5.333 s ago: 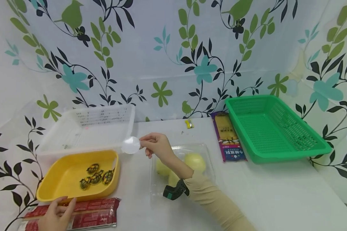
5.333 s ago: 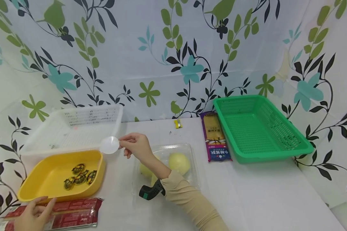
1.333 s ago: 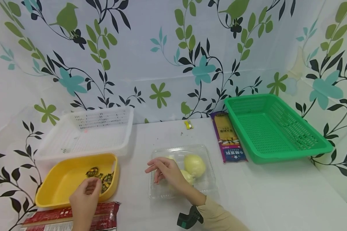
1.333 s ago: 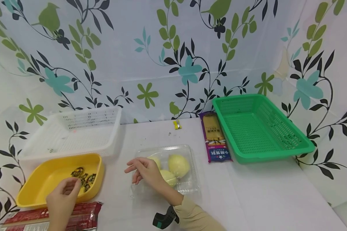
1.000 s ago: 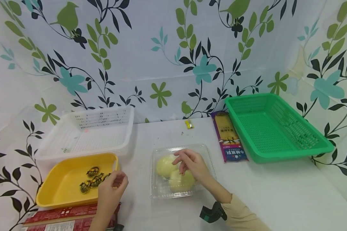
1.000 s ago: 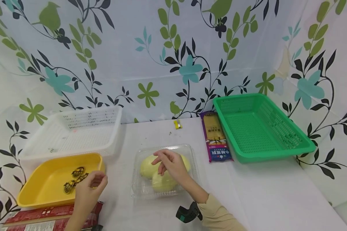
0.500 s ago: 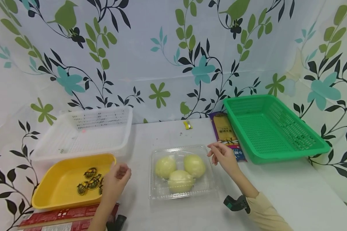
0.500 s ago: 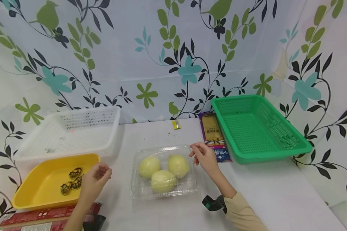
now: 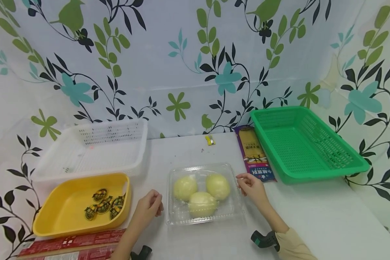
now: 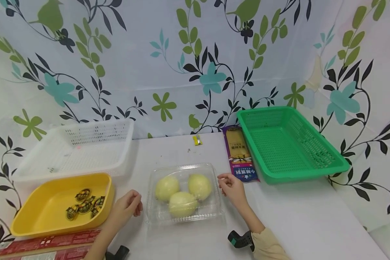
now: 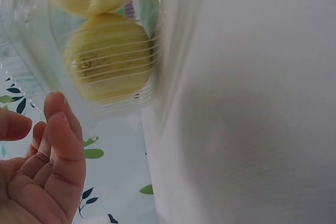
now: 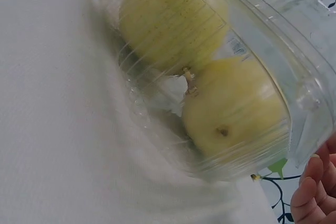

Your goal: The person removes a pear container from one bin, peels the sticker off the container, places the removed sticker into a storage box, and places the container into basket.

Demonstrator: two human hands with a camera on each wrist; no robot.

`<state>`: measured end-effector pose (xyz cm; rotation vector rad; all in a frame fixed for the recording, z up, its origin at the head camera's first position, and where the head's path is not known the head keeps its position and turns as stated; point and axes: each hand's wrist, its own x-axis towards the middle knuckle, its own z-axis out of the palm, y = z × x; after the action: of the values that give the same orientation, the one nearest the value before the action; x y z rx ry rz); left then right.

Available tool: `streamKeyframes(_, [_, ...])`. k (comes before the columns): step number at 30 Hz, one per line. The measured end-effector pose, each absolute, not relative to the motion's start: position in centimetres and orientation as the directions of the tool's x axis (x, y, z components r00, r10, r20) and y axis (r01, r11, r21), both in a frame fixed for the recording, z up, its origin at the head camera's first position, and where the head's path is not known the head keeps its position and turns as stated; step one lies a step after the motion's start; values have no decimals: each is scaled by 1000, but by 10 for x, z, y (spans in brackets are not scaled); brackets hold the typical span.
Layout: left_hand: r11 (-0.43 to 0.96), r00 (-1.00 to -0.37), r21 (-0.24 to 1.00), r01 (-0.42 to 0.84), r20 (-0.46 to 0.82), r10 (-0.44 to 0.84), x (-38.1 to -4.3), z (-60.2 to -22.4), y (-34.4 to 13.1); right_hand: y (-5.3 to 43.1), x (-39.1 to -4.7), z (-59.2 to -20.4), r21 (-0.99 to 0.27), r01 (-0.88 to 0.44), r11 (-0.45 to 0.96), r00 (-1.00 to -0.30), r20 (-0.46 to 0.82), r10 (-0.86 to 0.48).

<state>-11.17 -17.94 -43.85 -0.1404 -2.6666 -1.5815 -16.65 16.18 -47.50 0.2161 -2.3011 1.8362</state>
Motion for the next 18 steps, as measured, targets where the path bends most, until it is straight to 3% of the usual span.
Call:
streamKeyframes(9, [523, -998, 850, 58, 31, 60, -110, -447, -174, 151, -146, -444, -974, -122, 189, -992, 128, 20])
streamKeyframes(18, [568, -996, 819, 78, 42, 76, -111, -455, -171, 154, -146, -473, -972, -113, 205, -992, 122, 34])
